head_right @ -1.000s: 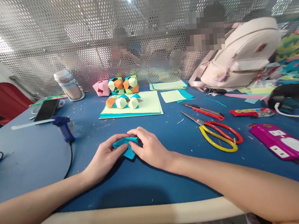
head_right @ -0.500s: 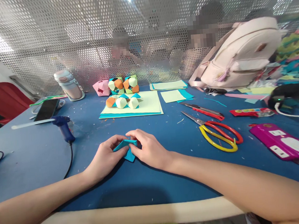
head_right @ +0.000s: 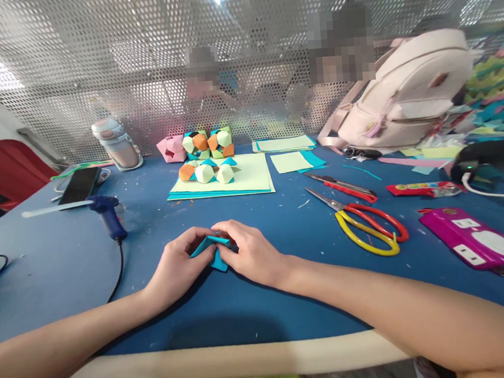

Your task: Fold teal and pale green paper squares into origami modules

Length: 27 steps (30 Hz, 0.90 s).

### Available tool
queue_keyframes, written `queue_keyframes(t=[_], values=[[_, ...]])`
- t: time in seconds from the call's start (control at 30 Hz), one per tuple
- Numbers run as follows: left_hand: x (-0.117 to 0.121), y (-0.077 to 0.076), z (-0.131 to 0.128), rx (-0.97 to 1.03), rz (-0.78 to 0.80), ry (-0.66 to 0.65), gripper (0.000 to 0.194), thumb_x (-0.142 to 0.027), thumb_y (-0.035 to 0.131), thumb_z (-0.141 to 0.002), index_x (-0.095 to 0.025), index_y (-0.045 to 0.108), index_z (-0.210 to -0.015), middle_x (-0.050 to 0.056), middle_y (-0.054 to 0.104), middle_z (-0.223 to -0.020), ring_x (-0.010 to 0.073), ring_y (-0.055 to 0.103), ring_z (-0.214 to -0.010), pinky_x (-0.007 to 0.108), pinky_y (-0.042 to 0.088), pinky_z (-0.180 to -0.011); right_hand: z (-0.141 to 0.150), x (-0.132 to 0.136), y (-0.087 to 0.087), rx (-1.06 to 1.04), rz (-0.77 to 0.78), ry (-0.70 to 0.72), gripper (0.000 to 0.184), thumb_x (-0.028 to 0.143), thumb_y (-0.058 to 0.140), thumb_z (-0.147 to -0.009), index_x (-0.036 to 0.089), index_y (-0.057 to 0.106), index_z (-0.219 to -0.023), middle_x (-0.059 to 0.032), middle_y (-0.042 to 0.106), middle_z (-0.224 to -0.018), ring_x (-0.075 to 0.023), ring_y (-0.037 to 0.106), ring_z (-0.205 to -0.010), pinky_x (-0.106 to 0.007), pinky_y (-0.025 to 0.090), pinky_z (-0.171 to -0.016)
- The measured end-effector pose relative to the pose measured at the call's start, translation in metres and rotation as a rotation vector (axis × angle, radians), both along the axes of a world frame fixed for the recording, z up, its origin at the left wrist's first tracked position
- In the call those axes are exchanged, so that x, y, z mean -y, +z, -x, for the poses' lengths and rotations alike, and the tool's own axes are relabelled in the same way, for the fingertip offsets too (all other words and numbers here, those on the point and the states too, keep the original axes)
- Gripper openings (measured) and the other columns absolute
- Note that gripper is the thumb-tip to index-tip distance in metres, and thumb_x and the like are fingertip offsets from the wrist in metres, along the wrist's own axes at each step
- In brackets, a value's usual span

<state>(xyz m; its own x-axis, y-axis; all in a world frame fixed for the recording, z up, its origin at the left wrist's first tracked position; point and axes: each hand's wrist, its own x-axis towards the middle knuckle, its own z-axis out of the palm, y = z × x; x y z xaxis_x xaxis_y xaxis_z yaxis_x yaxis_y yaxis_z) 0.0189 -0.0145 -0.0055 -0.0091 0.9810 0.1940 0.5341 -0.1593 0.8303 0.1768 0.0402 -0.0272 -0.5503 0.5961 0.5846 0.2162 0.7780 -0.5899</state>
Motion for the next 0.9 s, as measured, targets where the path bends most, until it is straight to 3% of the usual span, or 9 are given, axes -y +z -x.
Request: queue_keyframes(t=[0.17, 0.57, 0.77, 0.9], values=[[-0.0006, 0.0001, 0.0023, -0.093, -0.091, -0.010, 0.017, -0.019, 0.053, -0.079, -0.019, 0.064, -0.093, 0.001, 0.069, -0.087, 0.0154, 0.062, -0.080, 0.024, 0.046, -0.074, -0.0013, 0.0015, 0.0022, 0.002, 0.033, 0.002, 0.020, 0.021, 0.051, -0.086, 0.021, 0.055, -0.105, -0.0044, 0.066, -0.097, -0.0166, 0.064, -0.086, -0.028, 0.053, -0.073], [-0.0041, 0.0025, 0.0035, 0.081, 0.036, 0.059, 0.018, -0.029, 0.054, -0.081, -0.019, 0.066, -0.089, 0.000, 0.069, -0.080, 0.0154, 0.061, -0.076, 0.023, 0.047, -0.067, -0.0002, 0.0007, 0.0044, 0.048, 0.049, -0.015, 0.019, 0.020, 0.050, -0.085, 0.019, 0.056, -0.103, -0.0033, 0.065, -0.087, -0.0134, 0.059, -0.068, -0.025, 0.051, -0.065], [-0.0059, 0.0029, 0.0040, 0.073, 0.033, 0.057, 0.019, -0.031, 0.052, -0.083, -0.019, 0.066, -0.087, -0.002, 0.067, -0.077, 0.0140, 0.059, -0.072, 0.022, 0.045, -0.065, 0.0008, 0.0005, 0.0043, 0.042, 0.058, -0.019, 0.020, 0.020, 0.052, -0.085, 0.020, 0.055, -0.104, -0.0030, 0.066, -0.090, -0.0135, 0.061, -0.070, -0.026, 0.052, -0.067], [-0.0049, 0.0029, 0.0035, 0.070, 0.039, 0.006, 0.018, -0.029, 0.055, -0.081, -0.019, 0.066, -0.092, -0.001, 0.068, -0.084, 0.0150, 0.060, -0.078, 0.023, 0.045, -0.070, 0.0012, -0.0003, 0.0033, 0.003, 0.038, -0.013, 0.019, 0.017, 0.051, -0.085, 0.020, 0.056, -0.103, -0.0040, 0.067, -0.096, -0.0154, 0.064, -0.083, -0.026, 0.052, -0.075]])
